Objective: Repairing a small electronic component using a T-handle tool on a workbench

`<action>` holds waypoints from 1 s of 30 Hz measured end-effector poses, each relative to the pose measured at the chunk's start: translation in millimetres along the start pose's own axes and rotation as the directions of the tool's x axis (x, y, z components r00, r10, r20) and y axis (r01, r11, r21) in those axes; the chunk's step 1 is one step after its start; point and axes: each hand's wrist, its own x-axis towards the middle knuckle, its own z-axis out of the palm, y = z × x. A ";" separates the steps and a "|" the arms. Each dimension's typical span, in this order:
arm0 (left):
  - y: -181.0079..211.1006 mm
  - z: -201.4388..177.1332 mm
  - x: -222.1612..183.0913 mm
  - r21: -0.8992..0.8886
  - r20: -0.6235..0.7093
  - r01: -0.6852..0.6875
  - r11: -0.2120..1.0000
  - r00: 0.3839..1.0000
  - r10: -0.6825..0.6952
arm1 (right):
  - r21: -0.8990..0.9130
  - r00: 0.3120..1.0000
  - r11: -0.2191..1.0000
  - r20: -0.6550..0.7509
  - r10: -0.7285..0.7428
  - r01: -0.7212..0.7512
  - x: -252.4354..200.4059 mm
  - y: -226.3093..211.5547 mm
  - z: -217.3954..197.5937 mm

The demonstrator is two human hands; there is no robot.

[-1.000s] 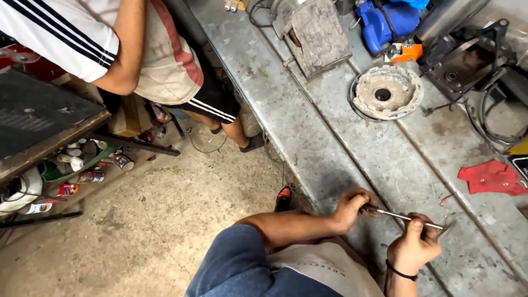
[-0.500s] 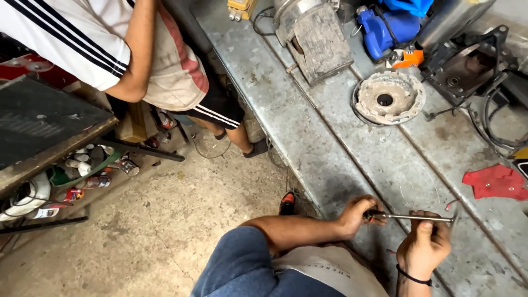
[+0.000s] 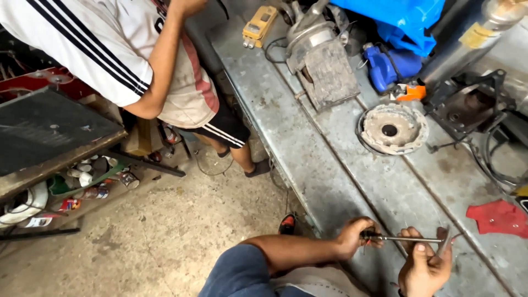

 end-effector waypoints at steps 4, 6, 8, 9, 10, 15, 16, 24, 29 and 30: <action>1.0 -23.0 20.3 -0.024 0.015 0.035 0.999 0.999 -0.035 | -0.250 0.998 0.968 0.052 -0.025 0.038 2.1 8.2 14.5; 18.5 -19.8 15.6 -0.021 -0.008 0.009 1.000 1.000 -0.009 | -0.398 0.987 0.917 -0.156 -0.029 -0.036 1.5 29.6 6.2; 35.7 -17.5 18.1 -0.008 -0.002 0.001 1.000 1.000 -0.001 | -0.353 0.987 0.935 -0.129 -0.093 0.042 9.9 45.2 7.8; 44.4 -16.8 19.4 0.007 0.007 -0.003 1.000 1.000 0.003 | -0.306 0.981 0.945 -0.110 -0.159 0.119 13.6 53.5 8.8; 51.9 -17.0 20.4 0.009 0.008 -0.004 1.000 1.000 0.004 | -0.304 0.981 0.945 -0.111 -0.160 0.119 12.6 54.5 15.5; 78.8 -27.7 37.6 -0.004 -0.002 0.064 0.998 0.998 -0.064 | -0.101 0.996 0.995 -0.085 -0.022 0.013 18.9 57.5 52.5; 78.4 -35.9 46.1 -0.001 0.000 0.063 0.998 0.998 -0.063 | -0.098 0.996 0.995 -0.086 -0.024 0.015 20.1 62.6 57.2; 108.0 -41.2 59.7 0.012 0.047 0.119 0.993 0.992 -0.119 | -0.399 0.981 0.907 -0.183 0.068 -0.138 28.6 46.0 91.3; 109.4 -42.7 71.0 -0.028 0.031 0.119 0.992 0.992 -0.118 | -0.140 0.991 0.989 -0.134 0.029 -0.048 46.3 67.2 97.2; 110.9 -42.0 71.8 -0.045 0.019 0.113 0.993 0.994 -0.112 | -0.224 0.992 0.974 -0.125 -0.002 -0.026 48.5 69.7 99.6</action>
